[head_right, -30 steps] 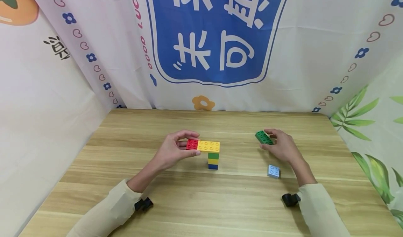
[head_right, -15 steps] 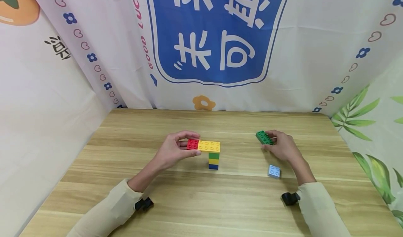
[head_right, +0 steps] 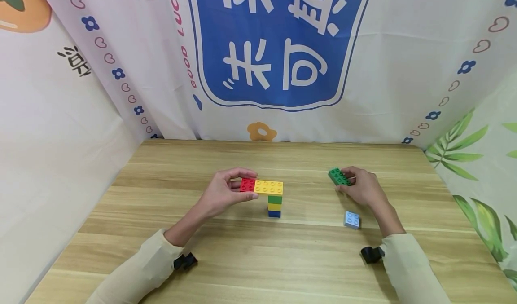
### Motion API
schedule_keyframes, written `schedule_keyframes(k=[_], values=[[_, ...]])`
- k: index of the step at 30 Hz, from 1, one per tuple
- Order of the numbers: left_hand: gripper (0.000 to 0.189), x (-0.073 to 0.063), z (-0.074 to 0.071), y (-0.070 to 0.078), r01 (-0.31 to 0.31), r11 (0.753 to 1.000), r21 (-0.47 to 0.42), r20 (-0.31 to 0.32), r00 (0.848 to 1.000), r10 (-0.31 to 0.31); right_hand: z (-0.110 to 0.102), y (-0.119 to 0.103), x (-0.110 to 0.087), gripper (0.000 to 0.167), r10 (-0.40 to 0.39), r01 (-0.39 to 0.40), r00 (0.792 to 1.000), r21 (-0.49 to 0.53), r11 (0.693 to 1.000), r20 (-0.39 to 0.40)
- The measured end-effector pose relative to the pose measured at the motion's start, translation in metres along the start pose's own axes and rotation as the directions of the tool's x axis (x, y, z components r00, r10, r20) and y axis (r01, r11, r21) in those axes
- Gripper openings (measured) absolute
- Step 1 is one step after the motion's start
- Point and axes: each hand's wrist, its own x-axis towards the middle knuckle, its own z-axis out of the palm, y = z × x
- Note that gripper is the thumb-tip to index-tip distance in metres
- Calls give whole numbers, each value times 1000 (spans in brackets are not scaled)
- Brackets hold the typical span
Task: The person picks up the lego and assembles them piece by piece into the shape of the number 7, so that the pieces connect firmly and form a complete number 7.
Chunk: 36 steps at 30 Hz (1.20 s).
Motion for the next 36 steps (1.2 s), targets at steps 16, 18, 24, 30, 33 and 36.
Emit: schedule_keyframes(k=[16,18,24,30,33,36], values=[[45,0,1,-1,-15,1000,-2,8,1000,15,-3,-5,-4,51,-20,19,1000,28,999,8],[45,0,1,-1,-20,1000,-3,10,1000,20,-5,-7,-5,51,-30,30,1000,34,999,7],[45,1,0,-2,-22,1000,-2,8,1000,22,-7,-15,-7,50,-64,65,998,43,997,-15],[45,2,0,-1,-25,1000,2,5,1000,25,-9,-24,-11,48,-83,84,996,63,994,-19],[45,1,0,-2,-22,1000,-3,5,1000,22,-10,-29,-13,48,-95,96,995,82,992,-19],[45,1,0,-2,-19,1000,-4,4,1000,19,-10,-32,-15,47,-111,112,994,94,989,-21]])
